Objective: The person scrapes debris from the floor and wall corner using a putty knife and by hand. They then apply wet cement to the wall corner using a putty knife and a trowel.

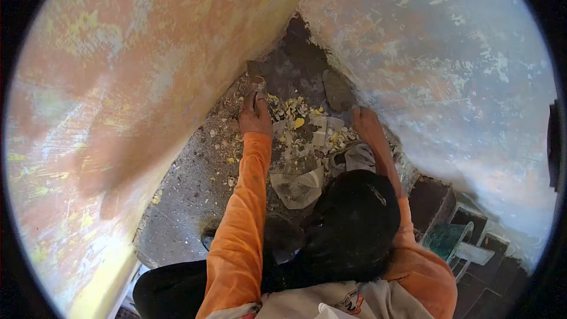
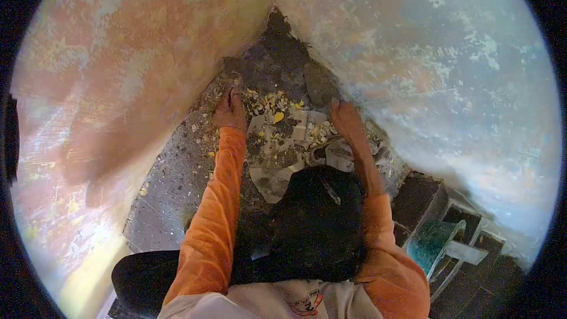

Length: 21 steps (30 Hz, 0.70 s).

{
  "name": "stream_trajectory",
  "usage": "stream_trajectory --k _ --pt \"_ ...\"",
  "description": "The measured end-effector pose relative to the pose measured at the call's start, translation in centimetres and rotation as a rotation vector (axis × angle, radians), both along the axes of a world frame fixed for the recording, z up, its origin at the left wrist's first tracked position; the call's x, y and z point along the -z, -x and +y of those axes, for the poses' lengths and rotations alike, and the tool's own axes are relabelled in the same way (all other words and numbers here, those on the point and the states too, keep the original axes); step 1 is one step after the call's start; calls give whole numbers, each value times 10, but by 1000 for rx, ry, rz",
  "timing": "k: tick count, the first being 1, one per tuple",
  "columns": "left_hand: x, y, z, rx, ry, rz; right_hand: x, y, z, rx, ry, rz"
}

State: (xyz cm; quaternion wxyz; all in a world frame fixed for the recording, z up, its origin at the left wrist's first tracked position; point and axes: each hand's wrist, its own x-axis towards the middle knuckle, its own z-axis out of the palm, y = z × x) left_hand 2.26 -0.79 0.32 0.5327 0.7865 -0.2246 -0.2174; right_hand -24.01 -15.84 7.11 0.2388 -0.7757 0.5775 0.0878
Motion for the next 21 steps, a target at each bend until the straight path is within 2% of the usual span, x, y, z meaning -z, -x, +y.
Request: stream_trajectory --k 1,3,7,9,12,16,18,21 --pt "12 1 0 -6 -4 7 2 2 6 -6 -4 7" --pt "41 3 1 40 -3 -19 8 3 21 -76 94 -331" --pt "32 7 4 54 -29 6 14 -56 6 -107 196 -354" --pt "31 6 2 64 12 -73 29 -82 -10 -182 468 -355" --pt "9 6 4 64 -52 -28 35 -101 -24 -227 435 -281" --pt "26 4 3 68 20 -73 40 -112 -28 -193 319 -231" --pt "20 4 5 62 -96 -56 53 -118 -33 -110 355 -254" --pt "12 4 6 55 -101 21 70 -119 -52 -161 466 -319"
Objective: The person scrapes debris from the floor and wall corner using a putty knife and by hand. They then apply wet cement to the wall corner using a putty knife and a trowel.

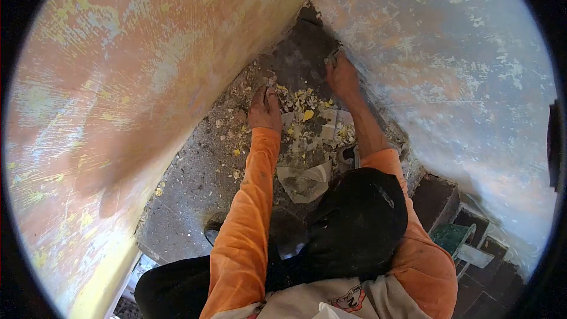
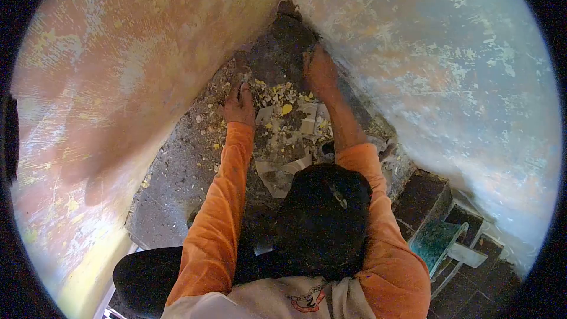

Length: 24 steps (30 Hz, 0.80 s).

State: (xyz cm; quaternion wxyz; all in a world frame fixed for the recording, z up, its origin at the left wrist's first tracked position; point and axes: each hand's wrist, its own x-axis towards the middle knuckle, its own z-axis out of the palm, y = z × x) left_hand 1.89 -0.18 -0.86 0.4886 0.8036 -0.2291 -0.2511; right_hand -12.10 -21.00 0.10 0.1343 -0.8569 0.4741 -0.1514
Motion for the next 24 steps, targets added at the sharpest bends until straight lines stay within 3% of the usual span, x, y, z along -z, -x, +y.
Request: stream_trajectory --k 3,6,9,15,19,21,24 --pt "5 0 0 -13 50 -66 -35 -6 4 40 -100 -4" --pt "-6 -2 0 6 -32 20 -34 1 14 76 -48 -177" --pt "-1 -2 -3 -13 29 7 -55 1 33 71 -105 -156" --pt "12 -2 -2 14 33 -32 -35 -11 20 10 -137 68" --pt "19 -1 -1 -1 107 -109 -22 -20 7 64 -110 18" --pt "13 -1 -2 -14 50 12 -25 -12 -5 46 -61 -13" --pt "8 -3 -3 -25 40 -33 -63 -13 18 85 -100 -118"
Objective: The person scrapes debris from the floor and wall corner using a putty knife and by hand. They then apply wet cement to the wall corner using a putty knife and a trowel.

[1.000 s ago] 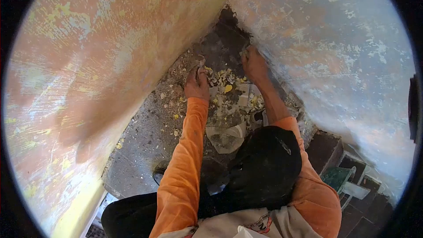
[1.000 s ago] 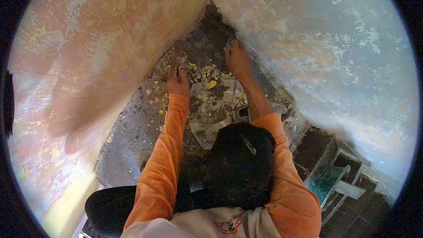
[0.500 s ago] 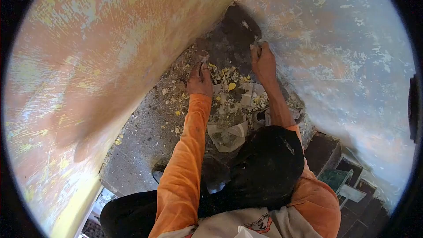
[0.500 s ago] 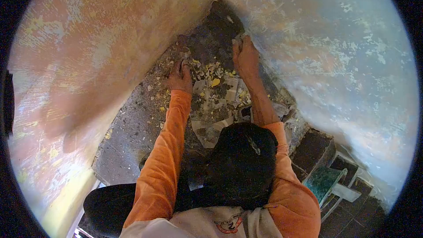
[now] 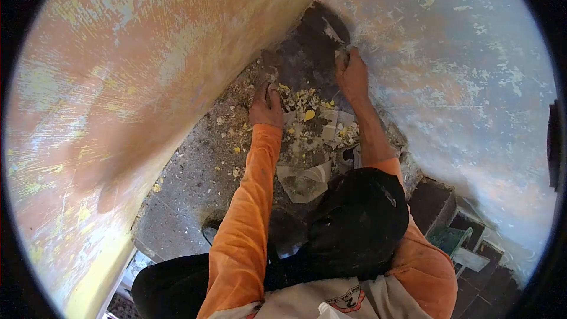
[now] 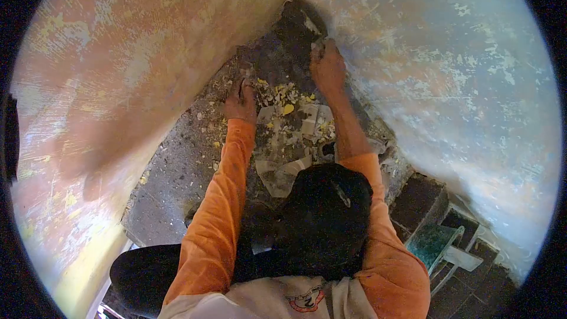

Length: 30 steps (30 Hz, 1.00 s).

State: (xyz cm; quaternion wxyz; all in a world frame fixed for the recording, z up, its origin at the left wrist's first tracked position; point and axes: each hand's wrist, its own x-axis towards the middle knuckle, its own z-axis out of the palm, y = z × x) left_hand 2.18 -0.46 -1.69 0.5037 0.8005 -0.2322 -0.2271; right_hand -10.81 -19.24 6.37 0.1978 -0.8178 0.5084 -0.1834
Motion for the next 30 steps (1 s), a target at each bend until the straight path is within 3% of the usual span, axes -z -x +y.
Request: stream_trajectory --k 4,6,11,18,21,25,27,30 --pt "0 1 -1 -7 25 -40 8 16 16 -55 43 -50" --pt "1 1 -2 -9 51 -64 21 22 15 7 -39 157" --pt "12 3 1 3 19 -79 48 24 3 -86 48 201" --pt "-9 0 2 9 -33 3 29 23 6 -52 95 52" --pt "-13 -3 0 30 -68 97 10 13 15 -61 -31 176" --pt "-5 -1 0 27 -60 -8 45 7 -8 -54 35 162" --pt "-1 1 0 14 74 -84 45 11 -19 -75 81 201" --pt "-10 2 3 -14 16 -22 32 21 -18 -54 5 103"
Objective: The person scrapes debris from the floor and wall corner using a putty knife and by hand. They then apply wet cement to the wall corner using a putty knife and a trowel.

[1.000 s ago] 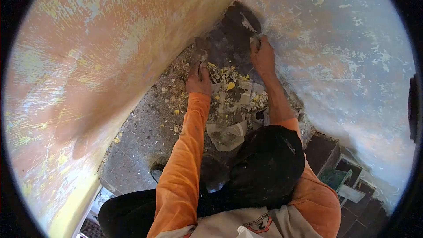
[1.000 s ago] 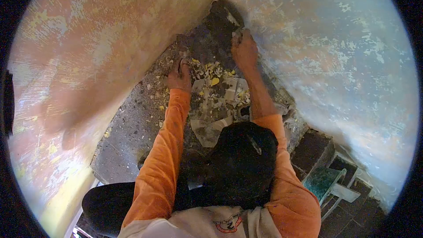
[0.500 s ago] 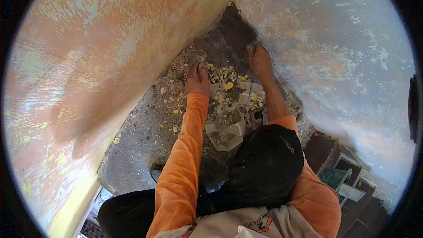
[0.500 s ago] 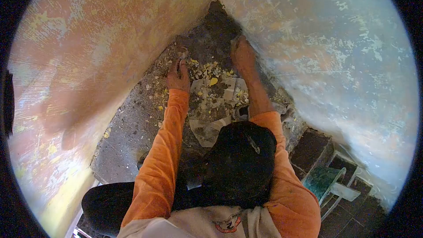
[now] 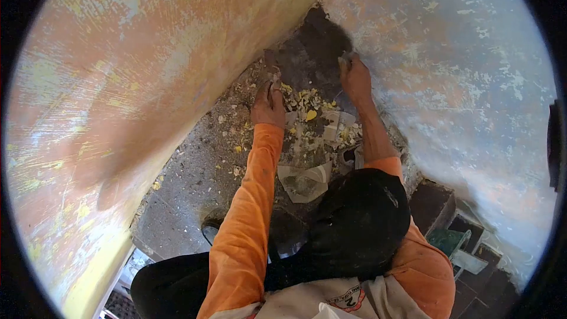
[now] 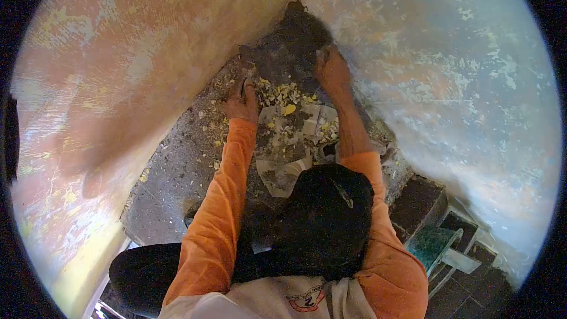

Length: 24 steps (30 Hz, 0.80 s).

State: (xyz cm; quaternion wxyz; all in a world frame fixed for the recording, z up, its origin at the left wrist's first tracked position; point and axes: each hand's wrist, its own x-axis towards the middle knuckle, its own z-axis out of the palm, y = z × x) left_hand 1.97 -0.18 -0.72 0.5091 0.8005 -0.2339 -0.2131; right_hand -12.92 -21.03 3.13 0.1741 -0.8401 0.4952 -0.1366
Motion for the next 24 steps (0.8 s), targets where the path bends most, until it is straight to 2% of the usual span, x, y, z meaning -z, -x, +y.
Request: stream_trajectory --k 4,8,11,13,15,16,18,19,21,24 --pt "-2 -9 1 70 -29 87 -17 20 33 74 5 -79" --pt "4 -6 -5 25 -32 -26 20 62 33 26 74 68" --pt "18 -1 -3 29 -17 -43 18 70 26 69 37 149" --pt "9 -3 -2 28 31 -59 6 67 26 106 -1 150" --pt "-3 -5 0 53 -94 145 -2 66 35 54 102 4" --pt "-1 -6 -1 48 -91 144 -6 66 39 49 104 3" --pt "3 -4 -1 60 -46 7 -11 74 52 60 79 66" --pt "4 -4 -3 69 -42 6 -8 75 50 69 84 65" --pt "5 -2 -4 31 -41 74 -2 77 46 95 43 231" --pt "5 0 -3 19 18 -10 -9 84 40 63 -4 96"
